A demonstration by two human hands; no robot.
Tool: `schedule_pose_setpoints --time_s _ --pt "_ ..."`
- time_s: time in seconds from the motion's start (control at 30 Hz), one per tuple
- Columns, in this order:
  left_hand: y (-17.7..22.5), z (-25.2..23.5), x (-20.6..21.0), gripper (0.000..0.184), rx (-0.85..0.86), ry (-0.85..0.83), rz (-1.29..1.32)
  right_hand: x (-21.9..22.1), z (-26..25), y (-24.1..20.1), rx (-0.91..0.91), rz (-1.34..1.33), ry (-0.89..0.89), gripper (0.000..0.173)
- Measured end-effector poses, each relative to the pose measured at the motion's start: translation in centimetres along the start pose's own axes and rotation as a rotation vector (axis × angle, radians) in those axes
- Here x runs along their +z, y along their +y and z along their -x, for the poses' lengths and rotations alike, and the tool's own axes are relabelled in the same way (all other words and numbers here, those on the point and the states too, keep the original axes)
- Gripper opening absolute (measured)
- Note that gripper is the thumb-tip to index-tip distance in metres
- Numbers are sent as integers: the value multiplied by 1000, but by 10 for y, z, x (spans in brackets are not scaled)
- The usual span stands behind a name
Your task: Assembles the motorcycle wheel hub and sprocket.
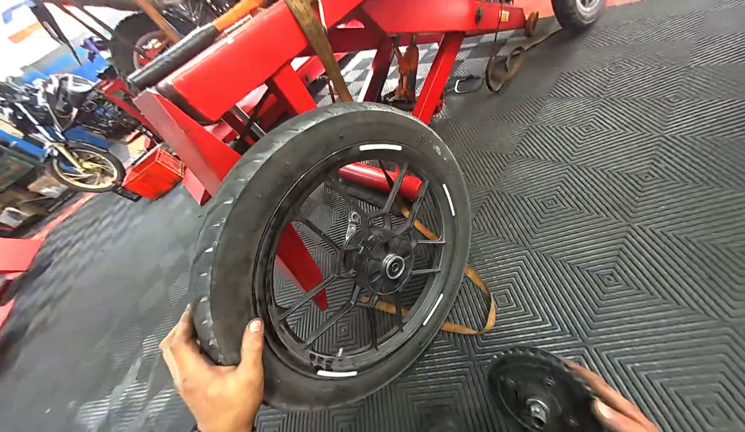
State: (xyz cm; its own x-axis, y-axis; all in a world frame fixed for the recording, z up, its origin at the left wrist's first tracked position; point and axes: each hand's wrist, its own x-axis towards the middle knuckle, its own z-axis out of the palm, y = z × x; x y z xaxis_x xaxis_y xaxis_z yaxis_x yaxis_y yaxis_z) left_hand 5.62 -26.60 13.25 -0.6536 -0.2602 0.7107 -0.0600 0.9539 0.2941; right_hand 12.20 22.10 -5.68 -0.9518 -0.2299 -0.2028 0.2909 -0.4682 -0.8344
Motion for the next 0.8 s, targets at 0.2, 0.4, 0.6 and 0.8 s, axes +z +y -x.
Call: schedule_pose_setpoints --time_s 0.2,0.4,0.6,0.8 --pt "84 22 -8 38 525 -199 220 29 -28 -39 93 66 -151 70" --pt "103 61 67 53 29 -933 600 64 -90 -89 233 158 -368 66" --pt "91 81 77 28 -186 -839 864 90 -157 -114 243 320 -642 61" --pt "85 77 87 21 -91 -568 725 110 -232 -112 202 409 -929 80"
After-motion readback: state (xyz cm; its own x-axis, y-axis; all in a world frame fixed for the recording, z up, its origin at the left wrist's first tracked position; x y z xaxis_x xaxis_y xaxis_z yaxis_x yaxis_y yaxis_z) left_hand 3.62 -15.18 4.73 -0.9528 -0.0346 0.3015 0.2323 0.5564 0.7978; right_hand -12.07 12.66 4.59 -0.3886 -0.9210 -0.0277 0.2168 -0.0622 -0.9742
